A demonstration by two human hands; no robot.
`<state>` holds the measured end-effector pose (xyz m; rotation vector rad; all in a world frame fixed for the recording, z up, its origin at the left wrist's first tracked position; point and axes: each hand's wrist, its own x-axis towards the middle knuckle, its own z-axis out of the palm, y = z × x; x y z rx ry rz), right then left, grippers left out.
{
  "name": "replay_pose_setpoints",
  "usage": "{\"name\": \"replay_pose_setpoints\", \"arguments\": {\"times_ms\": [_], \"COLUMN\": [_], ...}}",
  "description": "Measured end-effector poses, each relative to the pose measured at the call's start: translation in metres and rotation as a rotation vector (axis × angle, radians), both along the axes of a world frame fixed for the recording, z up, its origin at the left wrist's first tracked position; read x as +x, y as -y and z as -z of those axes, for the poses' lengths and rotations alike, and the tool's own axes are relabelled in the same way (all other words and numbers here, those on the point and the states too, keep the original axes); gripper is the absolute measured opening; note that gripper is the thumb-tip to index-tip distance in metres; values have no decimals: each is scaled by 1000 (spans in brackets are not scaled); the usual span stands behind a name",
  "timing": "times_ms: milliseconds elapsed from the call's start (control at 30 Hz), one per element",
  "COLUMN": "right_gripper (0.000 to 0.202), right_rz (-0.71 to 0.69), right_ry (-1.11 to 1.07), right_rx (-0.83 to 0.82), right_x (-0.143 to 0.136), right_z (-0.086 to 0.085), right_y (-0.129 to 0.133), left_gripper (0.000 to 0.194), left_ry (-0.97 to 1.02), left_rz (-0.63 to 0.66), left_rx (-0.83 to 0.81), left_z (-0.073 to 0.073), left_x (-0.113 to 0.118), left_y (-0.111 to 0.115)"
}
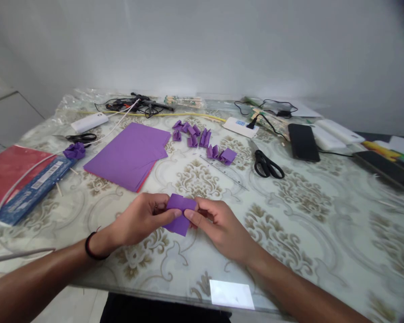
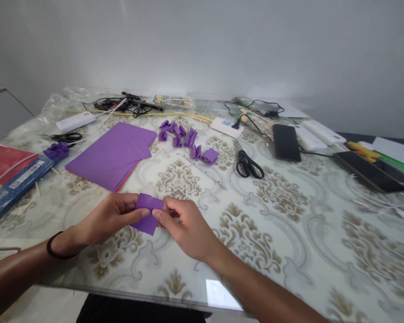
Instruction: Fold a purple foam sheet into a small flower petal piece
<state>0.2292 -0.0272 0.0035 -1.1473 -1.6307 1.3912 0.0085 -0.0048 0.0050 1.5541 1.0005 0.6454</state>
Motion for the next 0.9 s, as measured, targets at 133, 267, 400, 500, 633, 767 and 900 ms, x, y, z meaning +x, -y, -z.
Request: {"name": "replay_pose_setpoints", "arguments": {"times_ms": [133, 267, 400, 500, 633, 767, 900], "right_gripper": [34, 34, 34, 35, 36, 35, 38], "right_rz": [-16, -81, -140, -136, -122, -104, -98], "right_ry": [-12, 9, -20, -52, -46, -6, -15], "right_rx": [6, 14, 23, 44, 59, 16, -1], "right_x": [0, 3, 6, 6, 5, 3, 4], "right_z": [-2, -5, -5, -3, -3, -4, -3], "right_y": [-1, -1, -1, -1, 0, 0, -1], "left_gripper": [36, 34, 30, 31, 34, 35, 37], "left_ry": [-26, -1, 30, 63, 67, 51, 4], "left_rz": [6, 13, 51, 91, 124, 140, 157], "left_rx": [4, -4, -49, -123, -169, -157, -136], "left_z": [-1, -5, -9, -11, -11, -11, -12], "left_x": [-1, -2, 0, 1, 1, -1, -2], "left_y": [-1, -1, 0, 0, -1, -1, 0]}}
